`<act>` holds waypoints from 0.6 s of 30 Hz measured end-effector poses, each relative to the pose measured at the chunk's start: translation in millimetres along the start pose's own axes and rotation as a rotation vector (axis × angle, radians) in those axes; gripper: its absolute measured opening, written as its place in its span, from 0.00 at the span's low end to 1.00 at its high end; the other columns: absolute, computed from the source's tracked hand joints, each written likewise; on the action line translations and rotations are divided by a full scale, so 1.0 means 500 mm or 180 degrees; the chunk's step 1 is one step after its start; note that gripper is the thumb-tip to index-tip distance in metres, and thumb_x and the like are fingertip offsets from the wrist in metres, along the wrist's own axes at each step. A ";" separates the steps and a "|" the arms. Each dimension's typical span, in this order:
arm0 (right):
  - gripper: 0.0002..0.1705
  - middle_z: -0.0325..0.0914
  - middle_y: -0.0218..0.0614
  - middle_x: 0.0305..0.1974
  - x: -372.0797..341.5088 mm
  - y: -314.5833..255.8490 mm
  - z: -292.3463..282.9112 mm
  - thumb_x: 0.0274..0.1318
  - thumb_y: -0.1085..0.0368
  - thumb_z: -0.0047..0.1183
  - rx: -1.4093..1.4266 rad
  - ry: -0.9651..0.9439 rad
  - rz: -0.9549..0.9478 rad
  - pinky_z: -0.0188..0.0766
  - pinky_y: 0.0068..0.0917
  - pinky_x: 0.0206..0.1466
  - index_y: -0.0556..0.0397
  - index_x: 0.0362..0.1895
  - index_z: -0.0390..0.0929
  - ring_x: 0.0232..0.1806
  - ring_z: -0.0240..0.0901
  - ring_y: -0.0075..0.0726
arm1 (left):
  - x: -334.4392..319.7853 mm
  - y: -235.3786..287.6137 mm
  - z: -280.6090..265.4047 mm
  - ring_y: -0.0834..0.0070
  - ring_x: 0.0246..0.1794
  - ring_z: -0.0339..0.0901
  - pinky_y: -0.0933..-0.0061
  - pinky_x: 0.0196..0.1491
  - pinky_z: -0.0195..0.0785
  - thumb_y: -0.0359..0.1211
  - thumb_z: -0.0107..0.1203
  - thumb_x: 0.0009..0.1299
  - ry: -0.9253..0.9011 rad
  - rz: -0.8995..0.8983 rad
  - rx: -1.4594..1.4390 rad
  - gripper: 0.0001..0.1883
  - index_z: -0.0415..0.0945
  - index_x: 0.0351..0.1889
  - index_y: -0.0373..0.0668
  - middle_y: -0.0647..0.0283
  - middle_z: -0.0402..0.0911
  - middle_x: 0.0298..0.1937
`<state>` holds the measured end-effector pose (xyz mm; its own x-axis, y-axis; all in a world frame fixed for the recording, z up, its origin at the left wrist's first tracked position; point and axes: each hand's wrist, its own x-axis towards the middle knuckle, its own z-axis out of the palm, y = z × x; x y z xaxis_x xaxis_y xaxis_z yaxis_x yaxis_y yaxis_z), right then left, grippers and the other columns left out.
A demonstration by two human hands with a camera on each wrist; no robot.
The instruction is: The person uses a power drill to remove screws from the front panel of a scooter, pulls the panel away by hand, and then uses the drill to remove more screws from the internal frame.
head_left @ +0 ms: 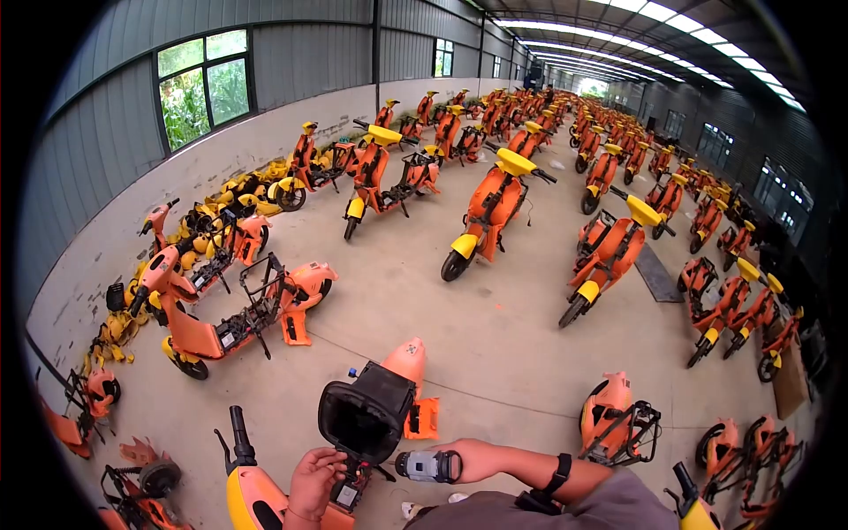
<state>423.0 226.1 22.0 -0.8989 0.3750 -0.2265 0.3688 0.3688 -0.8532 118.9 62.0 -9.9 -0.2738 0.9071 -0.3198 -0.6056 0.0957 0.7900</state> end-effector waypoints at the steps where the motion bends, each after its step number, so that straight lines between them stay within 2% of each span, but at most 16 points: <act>1: 0.29 0.82 0.41 0.41 0.008 -0.016 -0.011 0.44 0.63 0.62 0.0093 0.0047 -0.0267 0.74 0.38 0.47 0.49 0.55 0.74 0.42 0.79 0.45 | -0.002 0.001 0.006 0.67 0.42 0.80 0.69 0.46 0.77 0.16 0.46 0.67 -0.0006 0.0069 0.0041 0.19 0.68 0.55 0.37 0.52 0.80 0.48; 2: 0.28 0.82 0.40 0.40 0.014 -0.031 -0.020 0.45 0.63 0.62 0.0183 0.0101 -0.0532 0.74 0.36 0.46 0.50 0.54 0.74 0.40 0.79 0.41 | -0.005 -0.001 0.011 0.66 0.43 0.80 0.68 0.47 0.77 0.16 0.46 0.67 -0.0017 0.0139 0.0082 0.19 0.67 0.56 0.35 0.52 0.79 0.49; 3: 0.28 0.82 0.40 0.40 0.020 -0.050 -0.029 0.45 0.63 0.62 0.0184 0.0101 -0.0533 0.74 0.36 0.46 0.50 0.54 0.74 0.40 0.79 0.41 | -0.005 -0.004 0.012 0.66 0.43 0.80 0.68 0.47 0.77 0.16 0.46 0.67 -0.0017 0.0138 0.0083 0.19 0.67 0.56 0.35 0.52 0.79 0.49; 5: 0.22 0.82 0.35 0.36 0.025 -0.076 -0.038 0.46 0.65 0.61 0.0553 -0.0214 -0.0148 0.73 0.32 0.43 0.53 0.49 0.75 0.36 0.76 0.32 | -0.001 -0.012 0.009 0.64 0.44 0.81 0.67 0.48 0.78 0.15 0.46 0.67 0.0167 0.0219 0.0092 0.20 0.66 0.57 0.34 0.52 0.78 0.49; 6: 0.22 0.82 0.35 0.36 0.024 -0.065 -0.034 0.46 0.65 0.61 0.0537 -0.0206 -0.0163 0.73 0.32 0.43 0.53 0.49 0.75 0.36 0.76 0.32 | -0.001 -0.015 0.009 0.64 0.44 0.81 0.67 0.48 0.78 0.15 0.46 0.67 0.0157 0.0241 0.0094 0.20 0.66 0.57 0.34 0.52 0.78 0.49; 8: 0.17 0.81 0.32 0.32 0.025 -0.031 -0.015 0.46 0.67 0.61 0.0640 -0.0193 -0.0242 0.72 0.29 0.41 0.56 0.42 0.76 0.33 0.74 0.27 | -0.006 -0.015 0.012 0.63 0.45 0.81 0.66 0.49 0.79 0.16 0.47 0.68 -0.0158 0.0111 0.0326 0.18 0.67 0.56 0.33 0.51 0.78 0.48; 9: 0.14 0.80 0.31 0.30 0.020 -0.020 -0.007 0.45 0.68 0.61 0.0736 -0.0140 -0.0296 0.72 0.29 0.40 0.57 0.38 0.76 0.32 0.73 0.27 | -0.015 -0.015 0.019 0.63 0.45 0.81 0.66 0.49 0.79 0.16 0.47 0.68 -0.0154 0.0134 0.0339 0.18 0.67 0.56 0.33 0.51 0.78 0.48; 12: 0.13 0.78 0.30 0.29 -0.001 -0.004 0.009 0.45 0.68 0.60 0.0727 -0.0153 -0.0237 0.71 0.28 0.39 0.56 0.38 0.76 0.31 0.71 0.25 | -0.019 -0.027 0.048 0.62 0.47 0.82 0.67 0.49 0.79 0.20 0.53 0.70 -0.0604 -0.0219 0.0555 0.15 0.69 0.55 0.33 0.52 0.80 0.47; 18: 0.10 0.74 0.27 0.24 -0.024 0.016 0.017 0.43 0.69 0.59 0.0684 -0.0163 -0.0291 0.69 0.27 0.33 0.56 0.33 0.74 0.26 0.67 0.23 | -0.009 -0.077 0.061 0.63 0.45 0.83 0.67 0.47 0.80 0.20 0.55 0.70 -0.0628 -0.0307 0.0340 0.14 0.73 0.54 0.34 0.52 0.82 0.46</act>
<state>434.8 217.1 13.9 -0.9391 0.3028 -0.1626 0.2314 0.2076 -0.9504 166.5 66.8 -23.0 -0.0610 0.9531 -0.2964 -0.5366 0.2191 0.8149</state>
